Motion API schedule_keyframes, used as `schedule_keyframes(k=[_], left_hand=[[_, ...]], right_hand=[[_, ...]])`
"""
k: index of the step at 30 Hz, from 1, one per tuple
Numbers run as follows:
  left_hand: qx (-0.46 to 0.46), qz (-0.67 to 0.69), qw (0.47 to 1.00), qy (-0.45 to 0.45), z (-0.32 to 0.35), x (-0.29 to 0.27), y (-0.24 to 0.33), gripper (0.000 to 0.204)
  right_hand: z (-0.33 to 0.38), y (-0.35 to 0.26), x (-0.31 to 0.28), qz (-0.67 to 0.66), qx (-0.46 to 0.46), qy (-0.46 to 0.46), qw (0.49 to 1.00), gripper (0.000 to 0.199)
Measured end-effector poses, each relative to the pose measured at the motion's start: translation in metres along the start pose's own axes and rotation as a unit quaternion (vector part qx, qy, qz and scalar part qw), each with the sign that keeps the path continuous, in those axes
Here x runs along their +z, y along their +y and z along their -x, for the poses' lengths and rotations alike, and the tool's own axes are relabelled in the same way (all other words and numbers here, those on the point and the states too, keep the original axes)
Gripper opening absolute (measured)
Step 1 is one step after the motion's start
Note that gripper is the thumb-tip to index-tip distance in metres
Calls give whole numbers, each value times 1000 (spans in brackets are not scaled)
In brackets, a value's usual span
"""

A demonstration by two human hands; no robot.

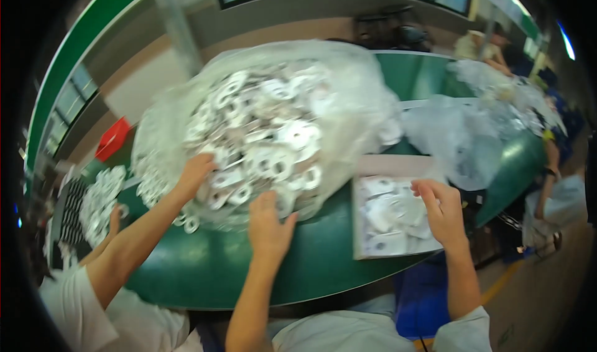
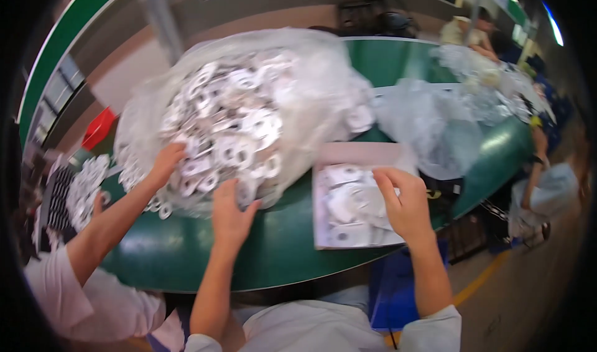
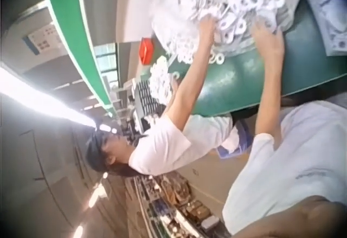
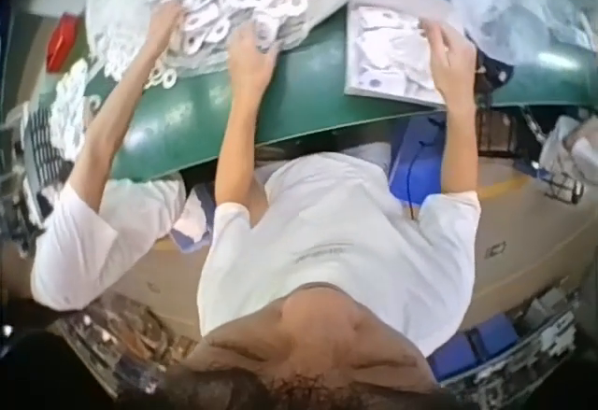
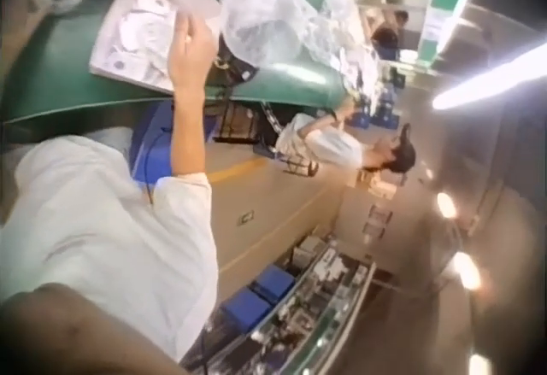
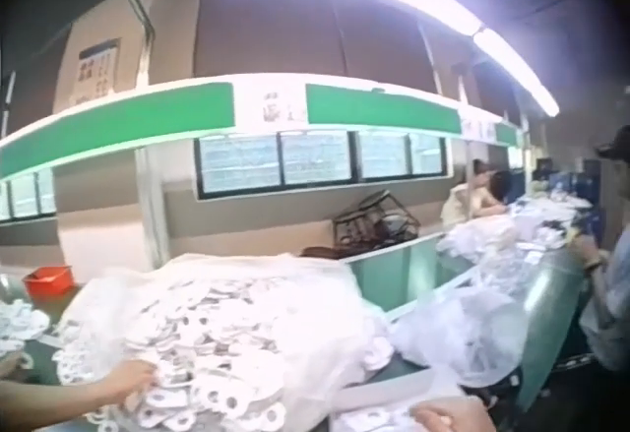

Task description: Assembling small white plastic components by fitting rings and other pieces together at a manufacturing workbench.

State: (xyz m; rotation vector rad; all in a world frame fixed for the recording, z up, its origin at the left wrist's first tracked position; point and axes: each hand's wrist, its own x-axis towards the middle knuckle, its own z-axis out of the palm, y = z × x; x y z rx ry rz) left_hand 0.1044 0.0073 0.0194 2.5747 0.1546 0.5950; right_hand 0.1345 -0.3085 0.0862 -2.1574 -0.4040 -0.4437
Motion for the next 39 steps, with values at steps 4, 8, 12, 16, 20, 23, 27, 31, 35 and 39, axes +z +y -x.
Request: schedule_keyframes(k=[4,8,12,16,20,23,27,31,35,39], left_hand=[[-38,68,997,-24,-17,-4,-16,35],[-84,175,978,73,-17,-12,-31,23],[-113,361,920,101,6,-32,-4,25],[-149,388,906,78,55,-48,1,27],[-208,445,871,27,84,-43,5,29],[-230,458,858,-8,93,-46,10,31],[-237,448,862,-2,112,-50,-4,31],[-286,468,834,-66,104,-46,1,28],[-289,469,829,-96,105,-40,0,26],[-216,550,806,-16,96,-24,7,26]], right_hand=[[-34,11,-59,26,130,154,979,22],[-89,97,-100,357,144,9,923,14],[-140,170,-87,405,36,-87,909,31],[-155,109,-67,281,-115,-174,937,33],[-171,127,-12,165,-234,-318,904,42],[-190,293,-32,395,-53,-27,917,28],[-166,172,-23,554,23,-50,831,32],[-169,188,-84,507,166,-69,843,27],[-99,190,-123,78,72,97,990,20],[-39,88,-136,-156,294,101,938,18]])
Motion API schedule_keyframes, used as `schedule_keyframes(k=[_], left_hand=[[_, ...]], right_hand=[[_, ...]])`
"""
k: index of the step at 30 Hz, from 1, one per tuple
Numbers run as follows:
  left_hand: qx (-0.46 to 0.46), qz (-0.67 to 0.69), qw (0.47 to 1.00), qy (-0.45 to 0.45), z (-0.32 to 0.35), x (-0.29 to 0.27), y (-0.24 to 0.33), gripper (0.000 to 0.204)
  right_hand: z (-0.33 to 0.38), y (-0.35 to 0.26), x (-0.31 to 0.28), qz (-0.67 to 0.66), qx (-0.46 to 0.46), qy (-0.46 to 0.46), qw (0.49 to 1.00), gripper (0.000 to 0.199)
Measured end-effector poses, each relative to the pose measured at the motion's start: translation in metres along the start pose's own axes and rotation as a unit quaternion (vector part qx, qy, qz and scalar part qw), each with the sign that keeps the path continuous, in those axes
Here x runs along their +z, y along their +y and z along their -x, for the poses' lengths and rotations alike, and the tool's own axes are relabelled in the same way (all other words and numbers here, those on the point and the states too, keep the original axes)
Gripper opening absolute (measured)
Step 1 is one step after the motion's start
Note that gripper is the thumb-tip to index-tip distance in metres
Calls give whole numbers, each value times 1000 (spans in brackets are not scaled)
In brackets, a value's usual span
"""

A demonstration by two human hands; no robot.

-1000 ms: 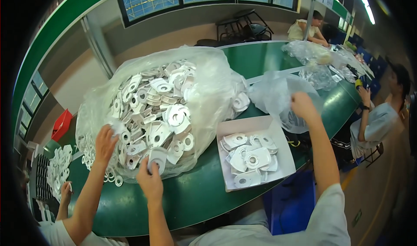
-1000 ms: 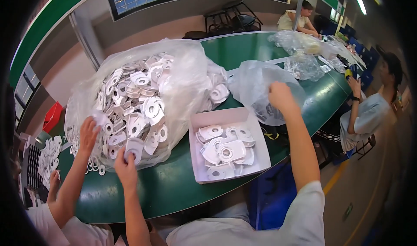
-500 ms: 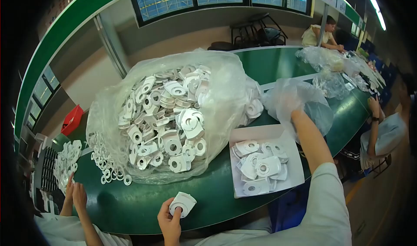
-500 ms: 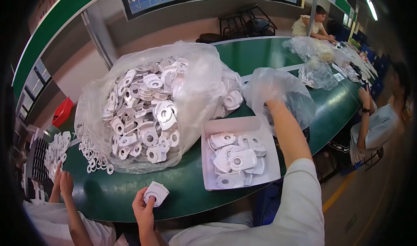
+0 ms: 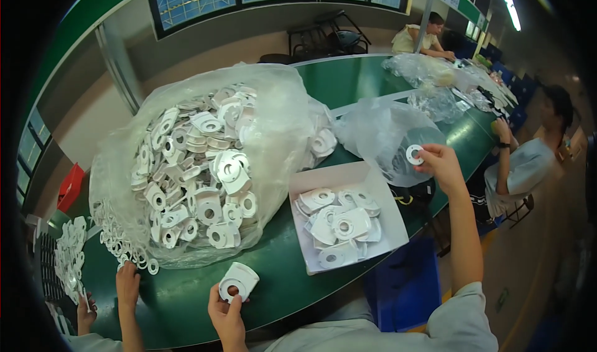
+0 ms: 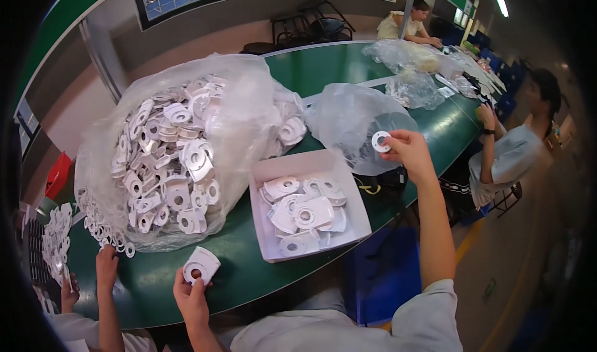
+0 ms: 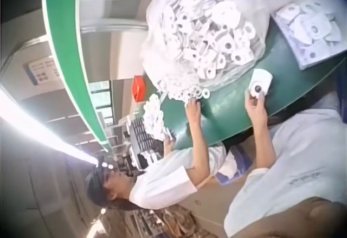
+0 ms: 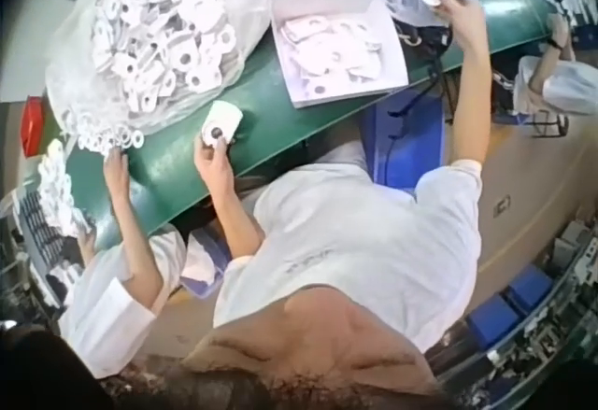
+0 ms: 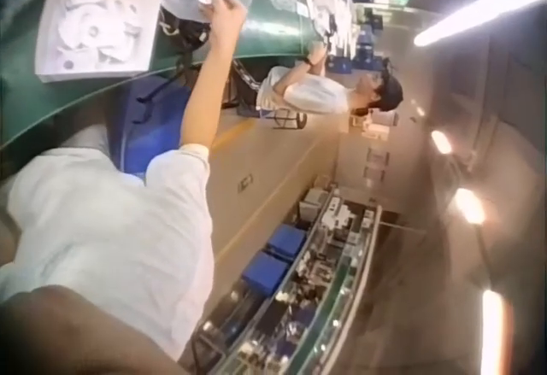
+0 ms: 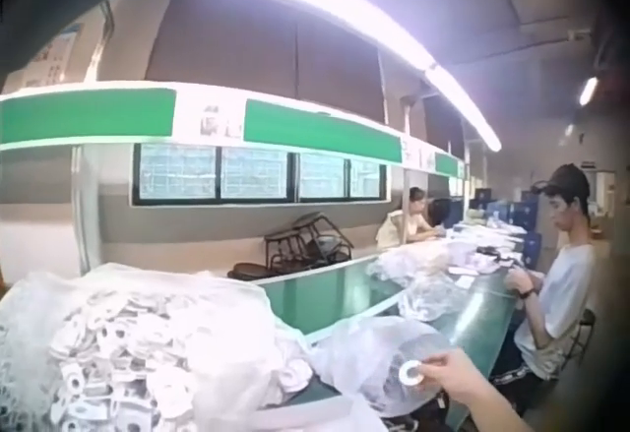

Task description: Assembling small white plastic components by fitting rings and other pieces together at a manufacturing workbench.

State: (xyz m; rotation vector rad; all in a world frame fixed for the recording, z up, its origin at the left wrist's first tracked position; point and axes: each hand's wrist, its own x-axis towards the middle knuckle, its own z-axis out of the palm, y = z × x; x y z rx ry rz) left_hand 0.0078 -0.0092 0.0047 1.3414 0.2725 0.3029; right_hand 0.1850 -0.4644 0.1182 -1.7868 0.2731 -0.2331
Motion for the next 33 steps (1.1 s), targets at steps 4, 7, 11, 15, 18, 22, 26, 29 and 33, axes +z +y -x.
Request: schedule_keyframes(k=[4,7,11,15,18,22,26,29,33], left_hand=[[16,-21,1000,6,7,-12,2,26],[-44,-9,996,-74,8,17,18,32],[-106,77,975,-181,10,32,31,37],[-155,177,959,-158,18,24,34,38],[-110,140,976,-124,21,13,31,39],[-64,66,990,-105,25,0,32,30],[-81,-75,971,-212,26,-19,38,21],[-52,-104,970,-211,25,-27,56,18],[124,-265,946,-141,20,-41,56,12]], right_hand=[[67,-5,36,-84,-45,13,995,20],[157,-15,87,-86,-137,-104,981,14],[206,-15,176,31,-368,-236,899,20],[210,3,216,103,-522,-231,814,21],[219,-1,228,130,-528,-280,791,27],[226,-1,235,128,-505,-333,786,30],[229,-8,242,20,-291,-354,888,52],[233,5,256,-55,-107,-499,858,55],[242,10,271,-93,42,-568,817,46]])
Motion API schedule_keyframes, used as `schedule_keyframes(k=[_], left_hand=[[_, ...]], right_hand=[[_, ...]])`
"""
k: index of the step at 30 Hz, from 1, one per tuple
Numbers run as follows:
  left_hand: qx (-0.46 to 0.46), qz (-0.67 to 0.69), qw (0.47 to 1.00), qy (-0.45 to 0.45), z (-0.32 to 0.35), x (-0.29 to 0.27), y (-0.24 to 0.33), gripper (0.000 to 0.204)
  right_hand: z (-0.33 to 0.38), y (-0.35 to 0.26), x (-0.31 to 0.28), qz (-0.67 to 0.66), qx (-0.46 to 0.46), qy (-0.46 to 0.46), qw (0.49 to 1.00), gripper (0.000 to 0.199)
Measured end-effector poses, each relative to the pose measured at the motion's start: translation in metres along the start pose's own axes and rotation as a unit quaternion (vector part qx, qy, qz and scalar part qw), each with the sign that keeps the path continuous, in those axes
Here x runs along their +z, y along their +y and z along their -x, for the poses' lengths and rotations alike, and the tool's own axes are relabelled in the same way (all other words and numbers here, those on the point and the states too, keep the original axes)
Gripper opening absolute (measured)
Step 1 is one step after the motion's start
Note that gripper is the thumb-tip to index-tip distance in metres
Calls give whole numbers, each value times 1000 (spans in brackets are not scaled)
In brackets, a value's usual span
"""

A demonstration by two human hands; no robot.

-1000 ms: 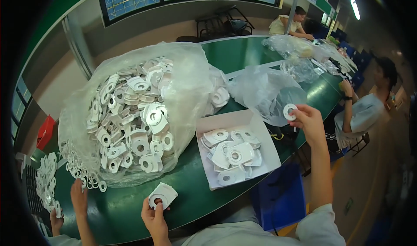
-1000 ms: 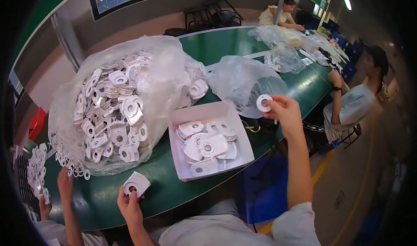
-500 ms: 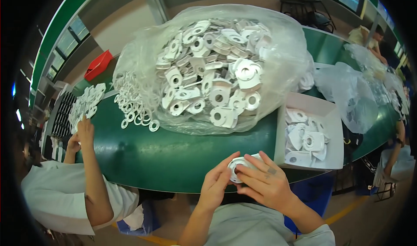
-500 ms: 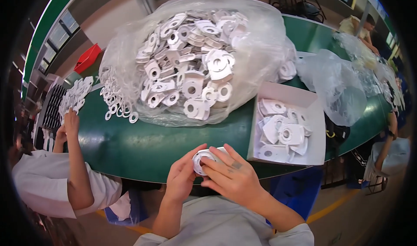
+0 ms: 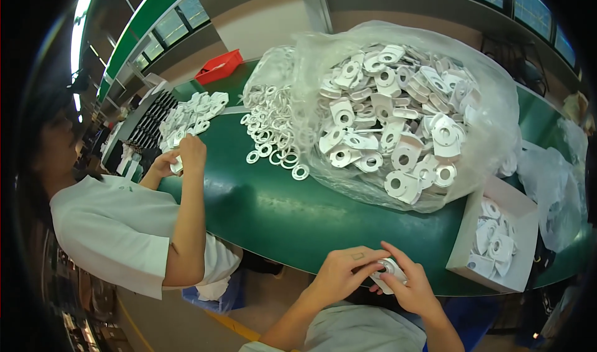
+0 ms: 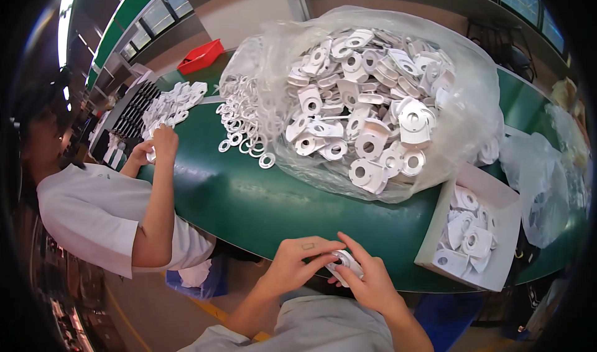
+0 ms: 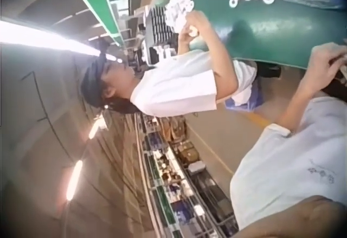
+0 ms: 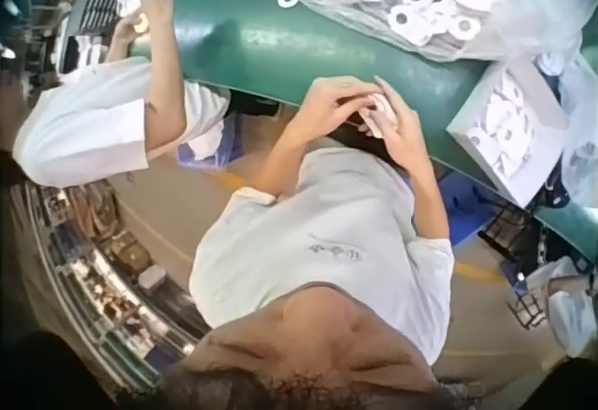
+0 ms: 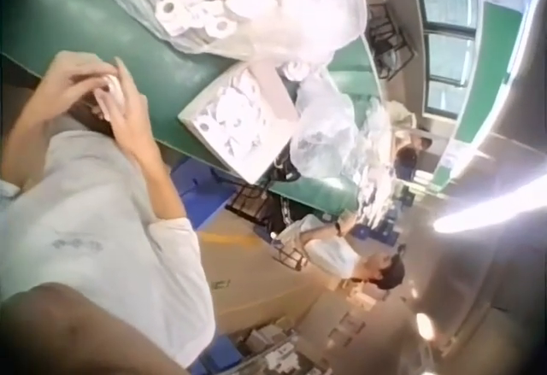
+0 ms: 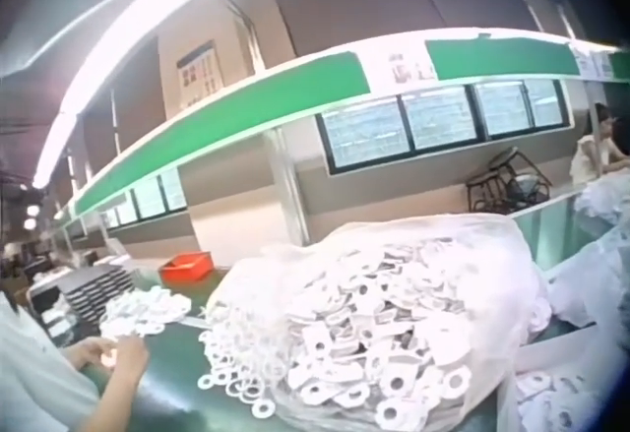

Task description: Assembling small white plastic components by fitting rings and other pieces together at a manufacturing workbench.

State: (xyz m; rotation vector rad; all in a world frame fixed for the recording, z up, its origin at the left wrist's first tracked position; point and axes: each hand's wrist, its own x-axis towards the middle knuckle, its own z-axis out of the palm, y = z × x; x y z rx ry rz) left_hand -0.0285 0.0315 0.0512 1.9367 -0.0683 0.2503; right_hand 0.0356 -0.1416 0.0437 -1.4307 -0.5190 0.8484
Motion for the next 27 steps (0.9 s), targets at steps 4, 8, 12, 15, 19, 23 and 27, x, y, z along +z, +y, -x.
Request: schedule_keyframes(k=[4,8,12,15,19,23,27], left_hand=[[-26,-136,958,249,-26,-50,-40,8],[19,-344,861,375,-80,-137,-123,11],[-94,-412,820,387,-113,-146,-131,11],[-90,-410,809,412,-108,-162,-149,13],[-79,-39,886,455,-102,-151,-139,19],[-101,67,888,444,-87,-135,-103,15],[-69,108,897,423,-69,-132,-81,15]], right_hand=[[-11,25,-7,-42,-16,1,999,39],[-14,24,-8,-163,-9,29,986,26],[-12,25,-11,-169,-12,37,985,25],[-7,27,-10,-183,-17,27,983,26],[-14,31,-17,-200,-19,21,979,26],[-16,31,-18,-207,-26,29,978,26],[-12,30,-16,-211,-28,30,977,27]])
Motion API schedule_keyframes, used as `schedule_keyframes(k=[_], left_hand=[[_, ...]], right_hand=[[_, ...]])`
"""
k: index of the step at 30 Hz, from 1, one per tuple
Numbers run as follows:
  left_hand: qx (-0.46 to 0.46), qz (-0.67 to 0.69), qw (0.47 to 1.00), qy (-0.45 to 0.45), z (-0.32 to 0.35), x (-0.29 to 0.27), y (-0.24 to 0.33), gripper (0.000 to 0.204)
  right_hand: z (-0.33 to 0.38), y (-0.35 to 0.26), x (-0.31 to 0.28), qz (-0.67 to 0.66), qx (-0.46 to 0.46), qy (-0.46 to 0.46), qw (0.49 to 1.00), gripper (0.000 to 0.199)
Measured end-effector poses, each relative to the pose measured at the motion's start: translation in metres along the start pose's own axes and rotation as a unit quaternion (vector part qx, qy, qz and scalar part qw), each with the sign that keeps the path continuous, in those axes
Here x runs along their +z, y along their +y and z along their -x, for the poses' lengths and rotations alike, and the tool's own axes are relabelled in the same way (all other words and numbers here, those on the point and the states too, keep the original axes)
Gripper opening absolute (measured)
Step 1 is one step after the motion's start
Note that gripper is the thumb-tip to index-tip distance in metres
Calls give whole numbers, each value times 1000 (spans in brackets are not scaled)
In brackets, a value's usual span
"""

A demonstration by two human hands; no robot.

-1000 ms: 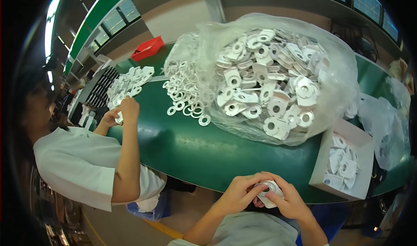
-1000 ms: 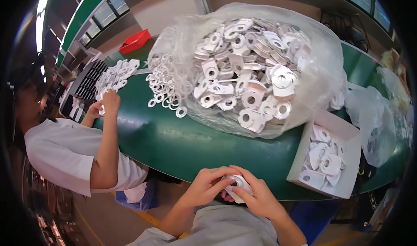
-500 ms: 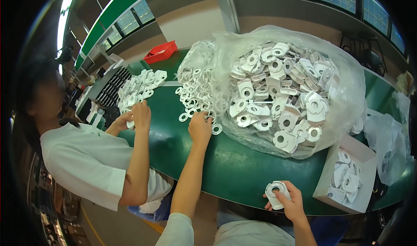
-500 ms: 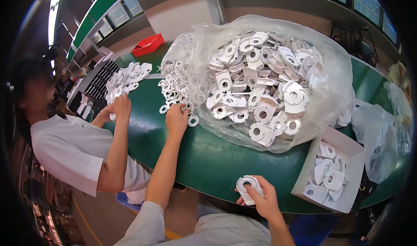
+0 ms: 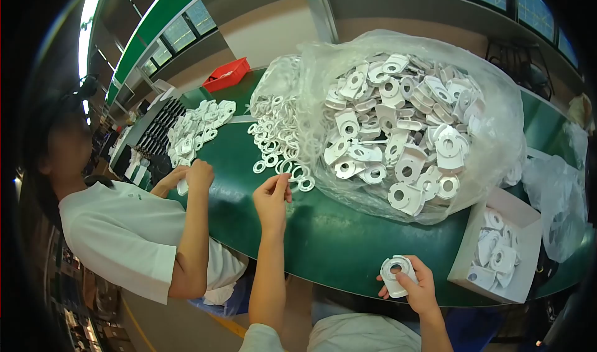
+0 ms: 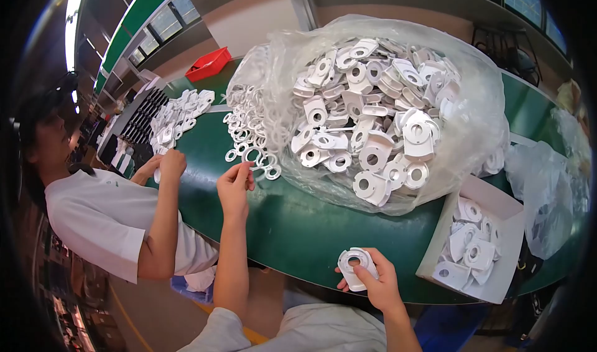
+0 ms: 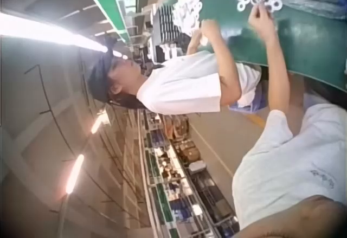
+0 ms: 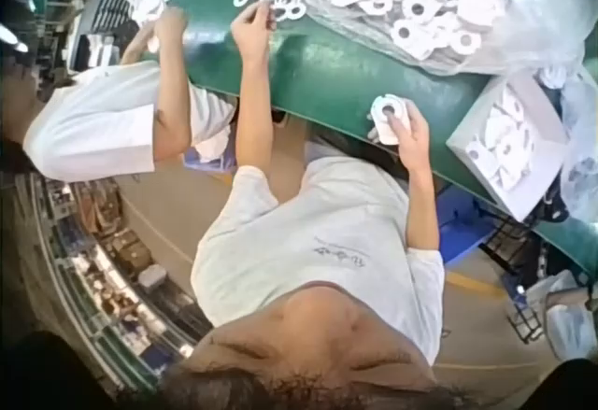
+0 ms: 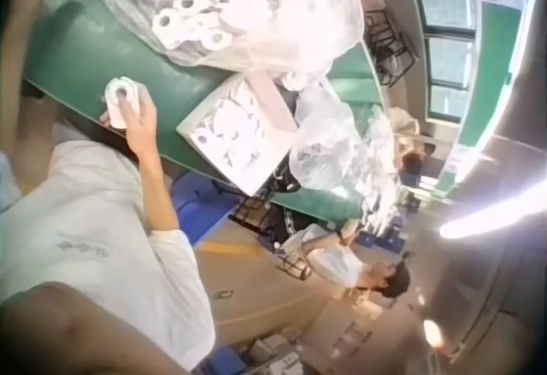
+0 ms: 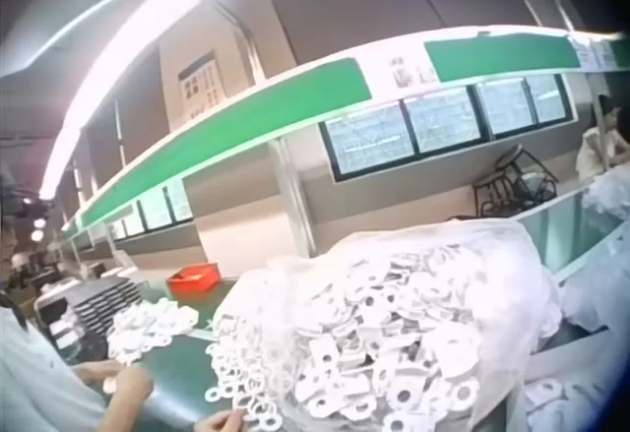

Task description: Assembling small white plastic components by fitting rings and other pieces together at a manufacturing workbench.

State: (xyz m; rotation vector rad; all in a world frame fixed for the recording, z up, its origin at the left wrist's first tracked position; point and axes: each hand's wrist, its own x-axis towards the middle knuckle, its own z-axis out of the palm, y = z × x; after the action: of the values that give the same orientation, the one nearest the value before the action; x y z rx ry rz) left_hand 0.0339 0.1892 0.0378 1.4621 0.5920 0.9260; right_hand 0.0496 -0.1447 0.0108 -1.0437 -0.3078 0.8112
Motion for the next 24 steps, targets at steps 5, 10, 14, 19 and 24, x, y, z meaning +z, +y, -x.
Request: schedule_keyframes(k=[5,10,14,19,24], left_hand=[[-8,-6,999,-50,25,5,24,13],[206,-317,926,-16,18,-30,-11,11],[159,-370,901,-160,38,-40,-21,11],[190,-369,871,-264,113,-5,-5,7],[233,-298,884,-276,142,46,5,11]], right_hand=[[-3,3,-3,-8,1,3,1000,26],[5,2,0,-13,-8,-5,1000,26],[3,3,-4,-9,-22,-4,1000,26],[-3,2,-2,-22,-18,17,999,26],[-8,0,0,-31,-11,26,999,28]])
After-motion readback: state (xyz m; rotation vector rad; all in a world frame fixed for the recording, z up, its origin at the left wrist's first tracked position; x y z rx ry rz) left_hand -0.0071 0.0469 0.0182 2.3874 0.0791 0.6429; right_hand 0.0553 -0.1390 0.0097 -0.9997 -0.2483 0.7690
